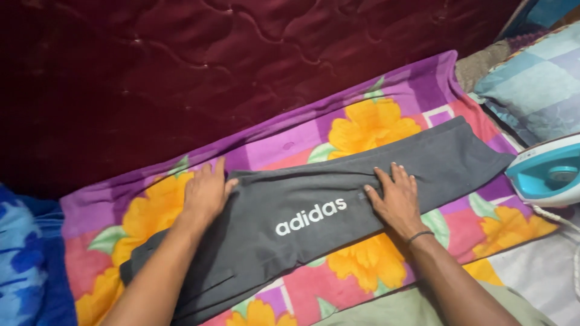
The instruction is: Ironing and folding a pair of grey pants on a bed.
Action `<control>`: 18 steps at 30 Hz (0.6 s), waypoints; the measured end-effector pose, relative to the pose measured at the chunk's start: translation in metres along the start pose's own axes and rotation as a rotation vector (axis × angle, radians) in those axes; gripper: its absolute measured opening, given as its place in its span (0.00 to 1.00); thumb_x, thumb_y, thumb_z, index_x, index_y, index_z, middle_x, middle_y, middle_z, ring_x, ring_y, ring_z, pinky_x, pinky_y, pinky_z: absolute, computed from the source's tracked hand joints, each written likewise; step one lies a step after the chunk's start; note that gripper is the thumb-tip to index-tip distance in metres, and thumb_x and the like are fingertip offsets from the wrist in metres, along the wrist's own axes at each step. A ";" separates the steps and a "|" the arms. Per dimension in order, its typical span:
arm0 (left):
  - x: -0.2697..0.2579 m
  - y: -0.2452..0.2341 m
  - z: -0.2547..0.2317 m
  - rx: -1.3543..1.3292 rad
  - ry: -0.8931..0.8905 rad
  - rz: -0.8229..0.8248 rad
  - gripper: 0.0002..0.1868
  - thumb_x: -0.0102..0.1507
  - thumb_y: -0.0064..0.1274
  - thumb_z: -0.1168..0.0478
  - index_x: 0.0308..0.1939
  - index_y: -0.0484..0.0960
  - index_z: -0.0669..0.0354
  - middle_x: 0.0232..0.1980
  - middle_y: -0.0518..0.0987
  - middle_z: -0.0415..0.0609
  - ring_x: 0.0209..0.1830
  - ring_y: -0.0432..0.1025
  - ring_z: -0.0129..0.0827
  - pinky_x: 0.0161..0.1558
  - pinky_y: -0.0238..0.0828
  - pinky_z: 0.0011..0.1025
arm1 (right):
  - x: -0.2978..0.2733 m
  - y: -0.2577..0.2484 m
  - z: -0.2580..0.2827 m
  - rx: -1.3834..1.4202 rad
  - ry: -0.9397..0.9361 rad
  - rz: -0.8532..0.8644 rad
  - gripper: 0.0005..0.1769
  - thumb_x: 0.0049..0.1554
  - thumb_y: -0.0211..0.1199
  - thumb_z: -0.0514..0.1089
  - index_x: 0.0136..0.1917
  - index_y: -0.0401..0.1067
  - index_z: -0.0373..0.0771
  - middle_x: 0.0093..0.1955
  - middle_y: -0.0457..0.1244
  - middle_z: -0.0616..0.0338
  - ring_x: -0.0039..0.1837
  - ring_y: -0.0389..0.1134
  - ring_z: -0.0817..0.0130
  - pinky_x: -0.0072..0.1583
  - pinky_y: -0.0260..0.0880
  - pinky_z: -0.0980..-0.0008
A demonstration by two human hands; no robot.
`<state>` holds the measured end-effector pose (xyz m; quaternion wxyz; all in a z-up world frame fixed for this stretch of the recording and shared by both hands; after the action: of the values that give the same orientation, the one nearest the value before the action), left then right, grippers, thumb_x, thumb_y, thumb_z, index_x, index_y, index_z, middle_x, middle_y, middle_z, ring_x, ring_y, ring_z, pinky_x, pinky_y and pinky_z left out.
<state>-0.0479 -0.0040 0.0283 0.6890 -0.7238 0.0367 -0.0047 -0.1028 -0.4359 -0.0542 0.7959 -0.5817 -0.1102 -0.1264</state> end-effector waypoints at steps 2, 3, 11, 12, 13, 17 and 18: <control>-0.037 0.004 0.006 -0.037 0.111 -0.191 0.34 0.67 0.50 0.43 0.73 0.65 0.54 0.60 0.76 0.60 0.61 0.71 0.55 0.61 0.68 0.51 | 0.004 0.002 -0.010 0.105 -0.012 -0.067 0.33 0.56 0.64 0.58 0.70 0.70 0.40 0.74 0.56 0.31 0.76 0.54 0.39 0.74 0.52 0.46; -0.056 0.008 0.013 -0.034 0.107 -0.197 0.34 0.67 0.50 0.43 0.73 0.65 0.54 0.60 0.76 0.60 0.61 0.71 0.55 0.61 0.68 0.51 | 0.005 -0.008 -0.012 0.109 -0.018 -0.070 0.33 0.56 0.64 0.58 0.70 0.70 0.40 0.74 0.56 0.31 0.76 0.54 0.39 0.74 0.52 0.46; -0.171 0.021 0.085 0.203 0.177 -0.106 0.42 0.62 0.47 0.39 0.77 0.57 0.49 0.78 0.54 0.63 0.78 0.50 0.56 0.69 0.55 0.51 | -0.012 -0.095 -0.098 0.918 0.146 -0.601 0.04 0.68 0.66 0.31 0.57 0.74 0.30 0.55 0.70 0.54 0.57 0.72 0.70 0.59 0.74 0.73; -0.176 0.035 0.106 0.200 0.176 -0.110 0.42 0.62 0.47 0.39 0.77 0.57 0.49 0.78 0.54 0.63 0.78 0.50 0.56 0.69 0.55 0.51 | -0.025 -0.109 -0.103 0.916 0.142 -0.603 0.04 0.68 0.66 0.31 0.57 0.74 0.30 0.55 0.70 0.54 0.57 0.72 0.70 0.59 0.74 0.73; -0.182 0.050 0.127 0.137 0.172 -0.043 0.42 0.62 0.49 0.41 0.78 0.56 0.47 0.78 0.54 0.63 0.78 0.50 0.56 0.69 0.56 0.48 | -0.039 -0.122 -0.111 1.022 0.222 -0.698 0.07 0.66 0.65 0.28 0.56 0.73 0.33 0.54 0.69 0.56 0.55 0.74 0.70 0.57 0.76 0.73; -0.198 0.079 0.163 0.005 0.116 0.173 0.43 0.62 0.55 0.44 0.78 0.56 0.41 0.79 0.52 0.60 0.80 0.48 0.52 0.70 0.59 0.44 | -0.069 -0.104 -0.295 1.136 0.425 -0.742 0.06 0.64 0.62 0.29 0.53 0.71 0.34 0.51 0.67 0.58 0.49 0.70 0.72 0.52 0.73 0.75; -0.202 0.073 0.159 0.002 0.115 0.171 0.43 0.62 0.55 0.44 0.78 0.56 0.41 0.79 0.52 0.60 0.80 0.48 0.52 0.70 0.59 0.44 | -0.051 -0.076 -0.349 1.135 0.494 -0.711 0.03 0.64 0.62 0.31 0.52 0.71 0.33 0.50 0.66 0.59 0.48 0.68 0.73 0.50 0.70 0.75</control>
<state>-0.2433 0.1630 -0.0440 0.6845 -0.7158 0.1376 0.0127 -0.1658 -0.7872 -0.1067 0.8883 0.0389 -0.1583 -0.4294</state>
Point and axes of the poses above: each hand's wrist, its own x-axis towards the middle knuckle, its own y-axis out of the palm, z = x × y, the point moved 2 cm from there along x, towards the middle knuckle
